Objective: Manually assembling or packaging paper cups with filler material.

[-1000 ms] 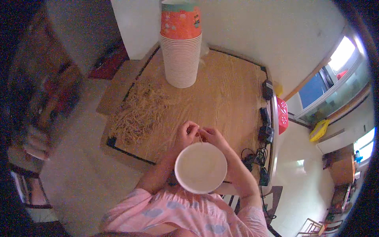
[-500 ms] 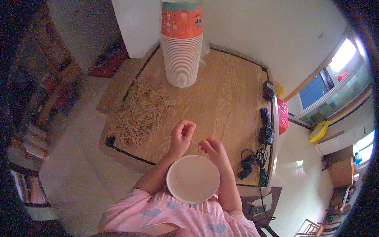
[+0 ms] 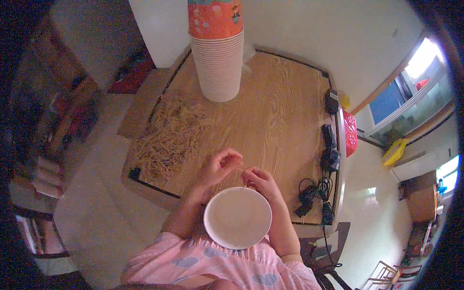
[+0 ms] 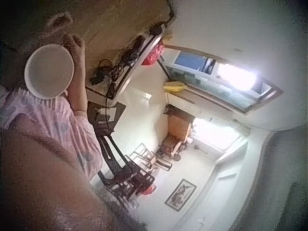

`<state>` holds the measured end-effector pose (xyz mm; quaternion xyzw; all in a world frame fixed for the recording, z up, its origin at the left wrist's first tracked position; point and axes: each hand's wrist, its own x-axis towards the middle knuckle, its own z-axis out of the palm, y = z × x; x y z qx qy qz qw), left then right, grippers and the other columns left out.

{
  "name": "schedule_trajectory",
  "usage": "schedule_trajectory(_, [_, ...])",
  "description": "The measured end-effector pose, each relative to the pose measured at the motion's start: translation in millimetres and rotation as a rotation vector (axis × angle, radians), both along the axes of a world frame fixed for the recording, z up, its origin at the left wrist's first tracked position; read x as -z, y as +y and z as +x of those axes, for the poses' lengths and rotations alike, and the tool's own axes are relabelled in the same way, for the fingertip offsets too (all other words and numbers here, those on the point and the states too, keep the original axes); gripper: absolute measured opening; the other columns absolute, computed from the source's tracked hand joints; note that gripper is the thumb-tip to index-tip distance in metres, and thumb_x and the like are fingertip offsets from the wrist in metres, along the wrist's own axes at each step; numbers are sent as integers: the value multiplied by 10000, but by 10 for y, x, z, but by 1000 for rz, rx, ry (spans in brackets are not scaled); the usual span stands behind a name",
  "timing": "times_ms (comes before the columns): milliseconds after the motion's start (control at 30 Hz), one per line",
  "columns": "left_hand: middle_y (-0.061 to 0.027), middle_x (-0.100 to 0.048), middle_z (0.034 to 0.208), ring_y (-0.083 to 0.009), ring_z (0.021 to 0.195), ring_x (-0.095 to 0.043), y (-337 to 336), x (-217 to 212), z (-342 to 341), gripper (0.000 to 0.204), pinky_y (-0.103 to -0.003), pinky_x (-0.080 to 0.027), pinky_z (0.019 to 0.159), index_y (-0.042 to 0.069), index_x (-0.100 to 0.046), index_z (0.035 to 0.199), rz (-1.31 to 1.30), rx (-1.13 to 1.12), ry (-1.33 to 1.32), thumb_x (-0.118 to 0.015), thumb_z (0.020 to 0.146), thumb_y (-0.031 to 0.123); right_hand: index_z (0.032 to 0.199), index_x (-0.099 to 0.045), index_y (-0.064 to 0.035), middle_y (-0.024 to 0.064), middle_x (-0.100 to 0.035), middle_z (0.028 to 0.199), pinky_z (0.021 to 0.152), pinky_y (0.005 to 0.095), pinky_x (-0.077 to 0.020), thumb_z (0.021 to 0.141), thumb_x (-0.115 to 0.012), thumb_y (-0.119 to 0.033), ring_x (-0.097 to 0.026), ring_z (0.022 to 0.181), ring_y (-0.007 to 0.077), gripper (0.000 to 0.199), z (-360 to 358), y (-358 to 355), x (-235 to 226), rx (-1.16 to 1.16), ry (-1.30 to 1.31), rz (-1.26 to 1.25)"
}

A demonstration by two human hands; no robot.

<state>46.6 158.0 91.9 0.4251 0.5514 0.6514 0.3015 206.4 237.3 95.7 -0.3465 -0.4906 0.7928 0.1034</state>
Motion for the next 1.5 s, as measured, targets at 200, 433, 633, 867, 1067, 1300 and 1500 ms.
schedule_trajectory(200, [-57, -573, 736, -170, 690, -573, -92, -75, -177, 84, -275, -459, 611, 52, -637, 797, -85, 185, 448, -676, 750, 110, 792, -603, -31, -20, -542, 696, 567, 191, -385, 864, -556, -155, -488, 632, 58, 151, -14, -3, -28, -65, 27, 212])
schedule_trajectory(433, [-77, -582, 783, -215, 733, -588, -117, -78, -167, 56, -302, -467, 637, 39, -637, 802, -138, 184, 495, -650, 755, 67, 791, -608, -14, -22, -526, 676, 543, 180, -362, 887, -521, -162, -478, 613, 52, 197, -10, 18, -55, -76, -21, 223])
schedule_trajectory(633, [-84, -580, 783, -219, 713, -591, -82, -97, -165, 55, -310, -471, 619, 26, -631, 809, -138, 138, 445, -624, 761, 52, 834, -604, -12, -31, -511, 664, 504, 175, -337, 899, -522, -214, -448, 578, 41, 228, -25, 45, 0, 1, 8, 139])
schedule_trajectory(867, [-91, -581, 771, -245, 668, -587, -18, -47, -125, 57, -325, -470, 587, 31, -630, 785, -125, 104, 503, -637, 744, 69, 836, -628, -14, -15, -566, 716, 596, 202, -407, 872, -570, -204, -509, 651, 66, 202, -37, 89, 13, -16, 0, 114])
schedule_trajectory(1067, [-82, -579, 711, -248, 641, -584, 45, 57, -48, 49, -331, -461, 563, 55, -640, 747, -123, -9, 526, -655, 735, 100, 772, -587, -50, -30, -555, 703, 550, 167, -374, 858, -575, -161, -491, 622, 31, 141, -27, 44, -33, -71, -28, 198])
schedule_trajectory(1300, [-78, -583, 720, -236, 633, -588, 7, 125, 13, 53, -331, -462, 561, 67, -648, 752, -235, -120, 457, -665, 730, 111, 805, -597, -46, -31, -568, 714, 558, 180, -396, 856, -587, -172, -506, 625, 33, 136, 71, -45, -34, -100, -13, 112])
schedule_trajectory(1500, [-58, -572, 714, -195, 628, -571, -40, -152, 42, 95, -316, -465, 571, 82, -673, 822, -270, 92, 367, -658, 731, 59, 827, -624, -49, -41, -554, 699, 558, 191, -389, 841, -612, -205, -494, 637, 44, 157, 95, -50, -54, -37, -63, 90])
